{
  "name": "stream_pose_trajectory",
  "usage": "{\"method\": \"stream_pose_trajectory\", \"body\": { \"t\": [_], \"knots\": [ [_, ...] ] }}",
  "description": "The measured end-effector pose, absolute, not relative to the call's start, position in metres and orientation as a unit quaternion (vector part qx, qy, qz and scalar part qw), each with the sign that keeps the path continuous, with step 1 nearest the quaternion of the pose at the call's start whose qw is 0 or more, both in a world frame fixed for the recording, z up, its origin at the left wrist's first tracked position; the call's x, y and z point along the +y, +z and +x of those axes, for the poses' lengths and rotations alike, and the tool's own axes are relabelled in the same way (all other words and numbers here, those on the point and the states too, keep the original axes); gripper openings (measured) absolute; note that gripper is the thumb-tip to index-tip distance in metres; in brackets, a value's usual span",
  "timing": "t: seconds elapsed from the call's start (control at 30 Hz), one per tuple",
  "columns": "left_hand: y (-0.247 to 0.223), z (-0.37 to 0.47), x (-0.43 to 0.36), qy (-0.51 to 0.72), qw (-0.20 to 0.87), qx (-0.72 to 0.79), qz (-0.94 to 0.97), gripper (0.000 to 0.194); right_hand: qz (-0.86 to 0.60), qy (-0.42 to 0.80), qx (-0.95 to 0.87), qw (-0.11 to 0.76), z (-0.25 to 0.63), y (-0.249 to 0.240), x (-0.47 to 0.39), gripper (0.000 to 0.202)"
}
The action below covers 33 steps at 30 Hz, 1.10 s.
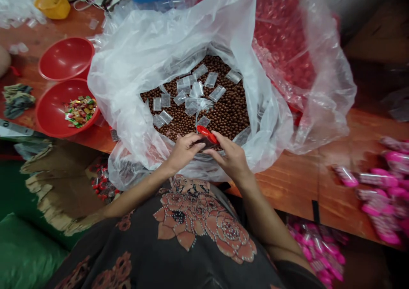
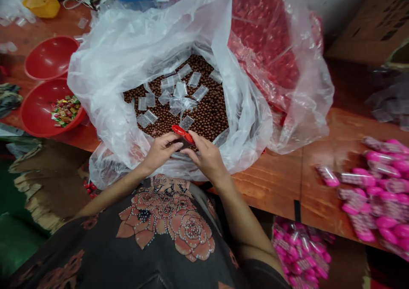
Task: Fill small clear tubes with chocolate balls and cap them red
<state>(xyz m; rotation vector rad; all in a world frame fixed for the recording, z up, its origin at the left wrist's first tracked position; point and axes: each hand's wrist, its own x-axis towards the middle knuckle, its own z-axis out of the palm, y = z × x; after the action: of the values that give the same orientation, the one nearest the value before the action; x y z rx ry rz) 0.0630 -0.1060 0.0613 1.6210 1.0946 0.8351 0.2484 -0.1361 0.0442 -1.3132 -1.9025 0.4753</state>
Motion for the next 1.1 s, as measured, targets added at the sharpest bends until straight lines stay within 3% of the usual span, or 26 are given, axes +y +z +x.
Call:
{"method": "stream_pose_trajectory", "body": {
  "t": [0.1,0.2,0.43,0.63,0.73,0.87,1.1],
  "knots": [
    [0.063,0.062,-0.109,0.354,0.498,0.446,0.654,0.02,-0.519,0.204,-0.719,0.415,0.245,0.045,-0.137,0.036],
    [0.061,0.063,-0.111,0.371,0.537,0.438,0.618,0.02,-0.505,0.222,-0.702,0.449,0.244,0.042,-0.139,0.035],
    [0.043,0.086,-0.124,0.382,0.746,0.413,0.357,0.029,-0.545,0.227,-0.655,0.472,0.237,0.033,-0.145,0.034],
    [0.053,0.094,-0.126,0.418,0.743,0.414,0.319,0.032,-0.545,0.195,-0.652,0.49,0.228,0.038,-0.149,0.034],
    [0.054,0.094,-0.124,0.413,0.733,0.432,0.324,0.033,-0.536,0.13,-0.7,0.454,0.228,0.035,-0.148,0.045],
    [0.051,0.095,-0.125,0.402,0.752,0.417,0.316,0.034,-0.527,0.028,-0.757,0.386,0.231,0.031,-0.143,0.073],
    [0.048,0.089,-0.129,0.345,0.798,0.388,0.306,0.074,-0.48,0.034,-0.812,0.329,0.244,0.031,-0.133,0.058]
  ]
}}
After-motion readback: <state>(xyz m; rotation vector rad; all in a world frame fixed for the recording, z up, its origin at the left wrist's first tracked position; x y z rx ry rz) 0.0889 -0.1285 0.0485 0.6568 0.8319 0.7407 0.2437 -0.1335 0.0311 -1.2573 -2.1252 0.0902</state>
